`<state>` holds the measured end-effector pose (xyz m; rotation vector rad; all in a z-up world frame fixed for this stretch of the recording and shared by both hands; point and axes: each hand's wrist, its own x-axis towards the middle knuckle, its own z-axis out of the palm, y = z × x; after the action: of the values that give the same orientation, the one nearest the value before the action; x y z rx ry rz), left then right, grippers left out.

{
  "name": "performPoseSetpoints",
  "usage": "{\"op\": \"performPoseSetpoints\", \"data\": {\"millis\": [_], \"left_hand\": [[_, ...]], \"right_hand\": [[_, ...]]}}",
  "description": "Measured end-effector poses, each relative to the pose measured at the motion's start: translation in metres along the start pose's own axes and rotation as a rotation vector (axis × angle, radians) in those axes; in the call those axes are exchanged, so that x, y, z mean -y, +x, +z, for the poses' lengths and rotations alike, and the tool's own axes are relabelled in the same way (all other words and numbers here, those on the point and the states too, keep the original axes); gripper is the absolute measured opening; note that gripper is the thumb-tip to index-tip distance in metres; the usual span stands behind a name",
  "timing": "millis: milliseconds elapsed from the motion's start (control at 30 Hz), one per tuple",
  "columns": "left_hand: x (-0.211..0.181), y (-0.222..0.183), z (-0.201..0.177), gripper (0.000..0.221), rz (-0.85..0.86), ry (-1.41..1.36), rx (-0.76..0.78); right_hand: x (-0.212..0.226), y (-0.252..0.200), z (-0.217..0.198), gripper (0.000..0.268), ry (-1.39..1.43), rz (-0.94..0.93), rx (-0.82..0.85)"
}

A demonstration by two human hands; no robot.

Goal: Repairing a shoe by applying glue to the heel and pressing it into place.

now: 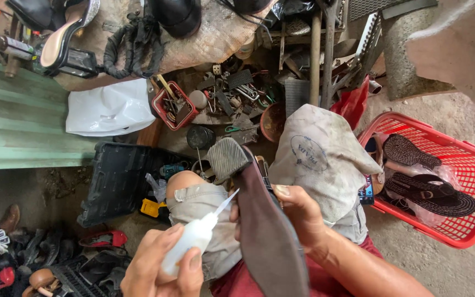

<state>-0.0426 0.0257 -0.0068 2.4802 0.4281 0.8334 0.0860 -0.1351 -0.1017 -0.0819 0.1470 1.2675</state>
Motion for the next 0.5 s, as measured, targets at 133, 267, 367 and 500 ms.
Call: {"op": "performPoseSetpoints", "data": {"millis": [133, 267, 367, 500], "left_hand": [[-0.012, 0.012, 0.008, 0.023, 0.049, -0.065, 0.000], [-0.015, 0.016, 0.009, 0.027, 0.081, -0.047, 0.015], [-0.015, 0.021, 0.011, 0.025, 0.168, -0.014, 0.013], [-0.016, 0.027, 0.015, 0.025, 0.244, -0.027, -0.001]], "right_hand": [[0.000, -0.008, 0.008, 0.073, 0.130, 0.114, -0.056], [0.000, -0.011, 0.005, 0.081, 0.170, 0.153, 0.010], [-0.003, -0.011, 0.007, 0.080, 0.074, 0.088, -0.004], [-0.005, -0.009, 0.006, 0.071, -0.014, 0.011, 0.025]]}}
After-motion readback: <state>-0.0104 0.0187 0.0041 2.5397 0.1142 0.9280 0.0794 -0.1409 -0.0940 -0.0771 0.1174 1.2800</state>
